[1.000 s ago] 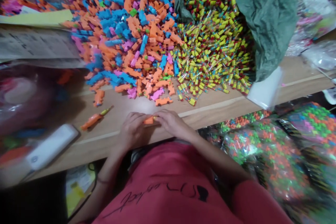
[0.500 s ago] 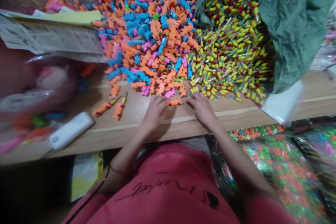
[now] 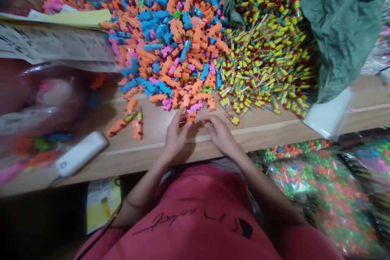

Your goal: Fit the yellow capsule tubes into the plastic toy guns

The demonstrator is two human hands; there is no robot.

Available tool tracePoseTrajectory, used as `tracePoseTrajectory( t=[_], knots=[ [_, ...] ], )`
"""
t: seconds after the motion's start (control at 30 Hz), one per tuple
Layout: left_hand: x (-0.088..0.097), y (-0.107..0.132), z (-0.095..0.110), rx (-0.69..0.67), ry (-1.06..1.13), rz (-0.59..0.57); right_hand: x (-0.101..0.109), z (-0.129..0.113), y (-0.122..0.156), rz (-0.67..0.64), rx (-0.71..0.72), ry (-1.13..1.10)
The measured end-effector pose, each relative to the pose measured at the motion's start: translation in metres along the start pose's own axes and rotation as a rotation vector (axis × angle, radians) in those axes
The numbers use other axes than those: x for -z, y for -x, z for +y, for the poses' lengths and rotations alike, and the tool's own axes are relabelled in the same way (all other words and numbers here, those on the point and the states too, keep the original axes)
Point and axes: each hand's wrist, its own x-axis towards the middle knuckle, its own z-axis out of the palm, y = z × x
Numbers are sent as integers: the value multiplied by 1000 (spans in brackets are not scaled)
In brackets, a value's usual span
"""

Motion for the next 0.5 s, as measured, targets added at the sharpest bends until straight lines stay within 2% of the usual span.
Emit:
tracePoseTrajectory(
  t=[0.1,0.2,0.33,0.43,0.5],
  knots=[
    [-1,3,10,154,345,37,-14,-8,1,5,-45,-122],
    [-5,7,17,284,562,57,-21,-15,0,53,-15,-142],
    [-10,12,17,350,645,131,-21,-18,-1,45,62,-134],
    [-11,11,15,333,675,209,-20,-16,0,66,-48,-197],
    [-9,11,15,329,694,216,-19,-15,1,37,-160,-293]
  ],
)
